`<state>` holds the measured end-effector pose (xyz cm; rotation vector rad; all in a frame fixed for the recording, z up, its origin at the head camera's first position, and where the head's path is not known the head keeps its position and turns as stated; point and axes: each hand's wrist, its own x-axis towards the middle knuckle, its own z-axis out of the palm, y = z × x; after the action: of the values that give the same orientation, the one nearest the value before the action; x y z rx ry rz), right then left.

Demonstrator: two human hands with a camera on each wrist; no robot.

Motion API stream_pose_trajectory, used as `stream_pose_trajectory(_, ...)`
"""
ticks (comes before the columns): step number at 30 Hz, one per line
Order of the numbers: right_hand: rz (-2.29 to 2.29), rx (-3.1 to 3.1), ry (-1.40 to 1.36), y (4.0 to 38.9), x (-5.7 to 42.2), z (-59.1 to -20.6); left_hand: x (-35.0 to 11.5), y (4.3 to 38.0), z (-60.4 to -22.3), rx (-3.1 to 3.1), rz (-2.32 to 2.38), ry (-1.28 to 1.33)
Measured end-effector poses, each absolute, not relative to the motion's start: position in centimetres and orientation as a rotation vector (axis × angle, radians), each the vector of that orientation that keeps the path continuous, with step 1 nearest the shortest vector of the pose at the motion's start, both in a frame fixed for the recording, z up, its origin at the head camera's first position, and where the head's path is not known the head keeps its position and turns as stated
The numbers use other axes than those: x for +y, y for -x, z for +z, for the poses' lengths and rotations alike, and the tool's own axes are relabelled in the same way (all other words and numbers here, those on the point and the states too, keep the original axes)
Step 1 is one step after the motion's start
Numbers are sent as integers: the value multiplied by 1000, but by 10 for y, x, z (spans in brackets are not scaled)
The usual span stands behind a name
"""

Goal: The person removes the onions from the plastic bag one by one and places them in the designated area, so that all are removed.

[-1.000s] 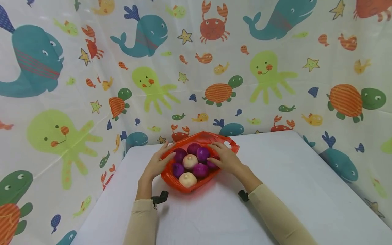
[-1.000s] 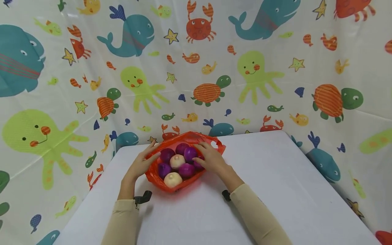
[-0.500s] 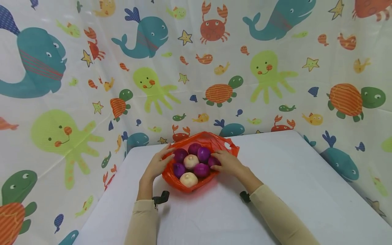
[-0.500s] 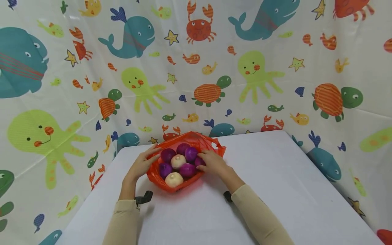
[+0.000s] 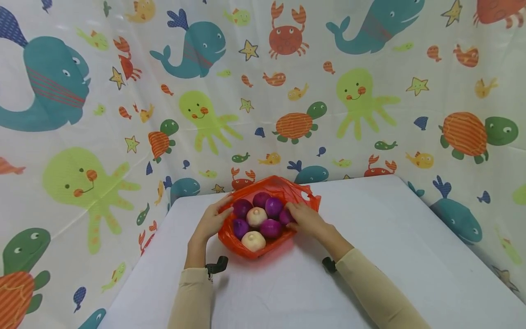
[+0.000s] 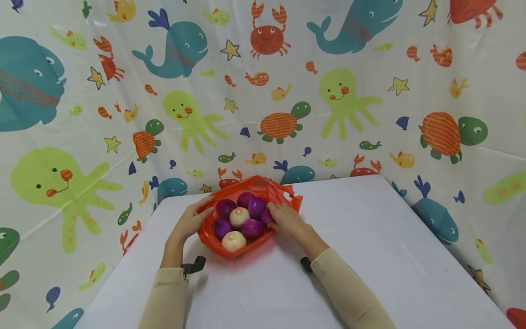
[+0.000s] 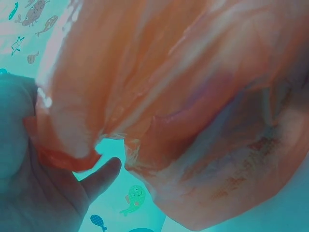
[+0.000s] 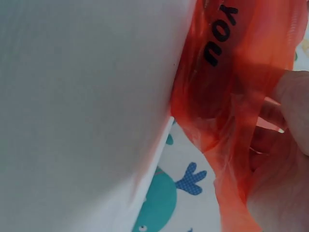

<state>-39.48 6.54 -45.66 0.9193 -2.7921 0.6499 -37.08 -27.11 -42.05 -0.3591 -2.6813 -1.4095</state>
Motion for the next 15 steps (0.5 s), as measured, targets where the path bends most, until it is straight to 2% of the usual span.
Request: stream_pose_trajectory(15,800,-2508,-924,378,73,-426,-270,373,-420,-2681,-1406,369)
